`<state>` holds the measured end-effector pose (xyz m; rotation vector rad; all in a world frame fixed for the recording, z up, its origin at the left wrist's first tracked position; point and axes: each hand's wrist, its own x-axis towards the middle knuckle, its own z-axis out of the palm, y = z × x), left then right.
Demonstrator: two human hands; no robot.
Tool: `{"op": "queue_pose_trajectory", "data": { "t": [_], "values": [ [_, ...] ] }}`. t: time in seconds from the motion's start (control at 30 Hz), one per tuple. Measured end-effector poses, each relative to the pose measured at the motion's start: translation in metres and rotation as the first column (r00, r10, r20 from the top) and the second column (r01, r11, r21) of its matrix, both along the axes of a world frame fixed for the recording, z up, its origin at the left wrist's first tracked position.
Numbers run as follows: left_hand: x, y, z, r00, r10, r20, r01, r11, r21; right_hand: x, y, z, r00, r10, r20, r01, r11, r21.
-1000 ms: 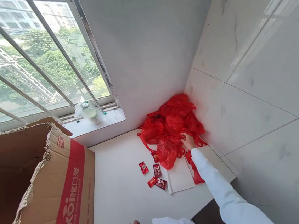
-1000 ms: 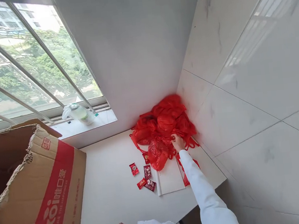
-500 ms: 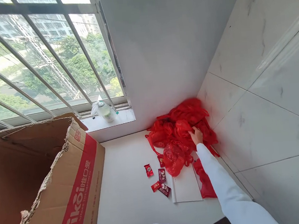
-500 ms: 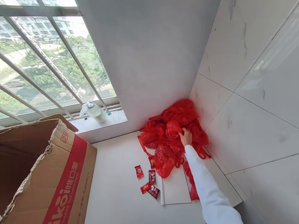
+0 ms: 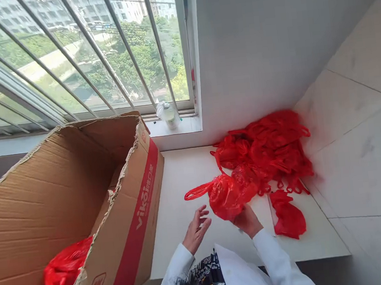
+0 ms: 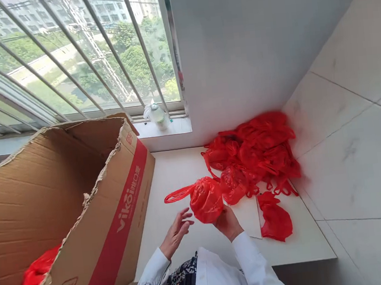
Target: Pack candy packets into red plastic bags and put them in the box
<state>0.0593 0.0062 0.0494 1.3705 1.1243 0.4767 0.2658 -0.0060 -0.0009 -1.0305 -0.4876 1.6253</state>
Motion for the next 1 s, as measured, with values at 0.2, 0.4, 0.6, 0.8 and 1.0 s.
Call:
{"op": "queue_pose_trajectory", "data": {
  "t": [0.2, 0.4, 0.6, 0.8, 1.0],
  "values": [
    [-0.029, -0.004, 0.024, 0.943, 0.326, -0.064, -0.305, 0.926, 0.225, -0.089, -0.027, -0.012, 0.978, 0.111, -0.177, -0.135, 0.983, -0.126],
    [-0.053, -0.012, 0.029, 0.950, 0.302, -0.074, -0.268, 0.916, 0.298, -0.075, -0.004, 0.027, 0.990, 0.101, 0.102, -0.111, 0.990, 0.091],
    [-0.061, -0.004, 0.029, 0.974, 0.181, -0.135, -0.122, 0.925, 0.359, -0.077, -0.003, 0.062, 0.681, 0.263, 0.683, -0.537, 0.813, 0.223],
    [-0.063, 0.015, 0.004, 0.933, 0.100, -0.345, 0.044, 0.922, 0.385, -0.106, -0.014, 0.000, 0.497, 0.287, 0.819, -0.574, 0.816, 0.062],
    [-0.086, 0.007, -0.041, 0.830, 0.031, -0.556, 0.177, 0.932, 0.315, -0.100, -0.039, -0.065, 0.304, 0.342, 0.889, -0.424, 0.884, -0.195]
  ]
}}
